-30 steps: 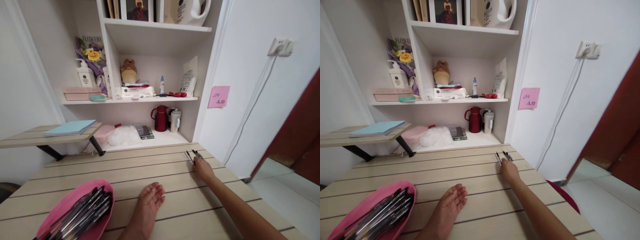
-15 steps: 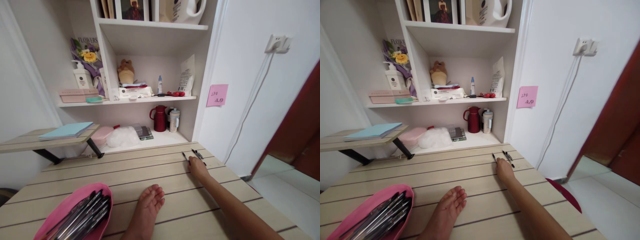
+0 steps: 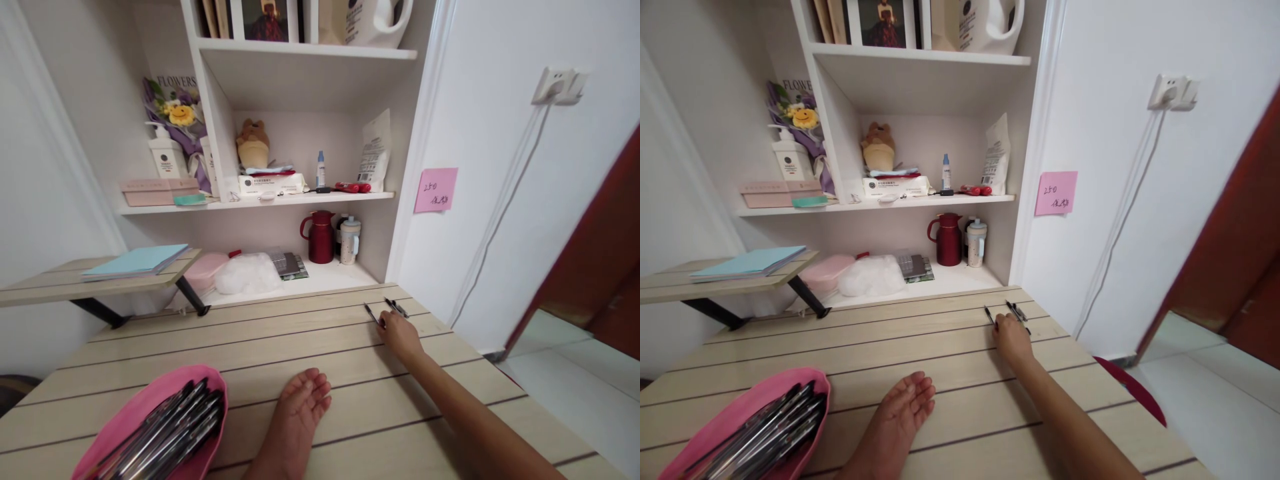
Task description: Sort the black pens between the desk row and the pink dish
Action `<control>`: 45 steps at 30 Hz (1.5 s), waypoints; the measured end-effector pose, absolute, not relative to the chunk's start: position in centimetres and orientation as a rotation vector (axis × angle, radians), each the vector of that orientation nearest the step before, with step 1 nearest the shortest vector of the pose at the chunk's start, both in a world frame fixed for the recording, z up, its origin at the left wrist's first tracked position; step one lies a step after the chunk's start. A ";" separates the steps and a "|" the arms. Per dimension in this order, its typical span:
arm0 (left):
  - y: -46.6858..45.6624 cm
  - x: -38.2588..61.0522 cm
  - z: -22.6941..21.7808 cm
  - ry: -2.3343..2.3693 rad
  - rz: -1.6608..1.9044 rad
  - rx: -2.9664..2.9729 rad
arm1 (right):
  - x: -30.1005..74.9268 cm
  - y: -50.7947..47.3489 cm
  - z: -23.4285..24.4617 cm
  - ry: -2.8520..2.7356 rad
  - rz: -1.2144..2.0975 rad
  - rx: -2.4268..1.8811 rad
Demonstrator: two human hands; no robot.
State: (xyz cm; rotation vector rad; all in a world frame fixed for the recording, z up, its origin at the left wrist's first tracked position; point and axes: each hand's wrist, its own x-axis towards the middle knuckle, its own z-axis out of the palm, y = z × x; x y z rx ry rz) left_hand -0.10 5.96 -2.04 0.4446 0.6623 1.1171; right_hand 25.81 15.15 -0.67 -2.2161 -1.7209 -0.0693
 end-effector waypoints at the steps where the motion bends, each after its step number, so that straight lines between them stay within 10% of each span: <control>1: 5.9 -0.1 -2.0 0.663 1.117 0.459 | 25.5 14.8 -0.4 -1.710 -0.037 -2.175; 7: 5.6 0.9 -1.1 0.736 1.111 0.628 | 20.8 10.7 0.7 -1.623 0.565 -1.549; 32: 7.7 4.6 -1.1 0.878 1.041 0.670 | 18.2 7.4 -0.2 -1.599 0.703 -1.358; 45: 6.7 5.9 -1.7 1.025 1.063 0.939 | 30.2 17.5 2.9 -1.540 0.242 -2.196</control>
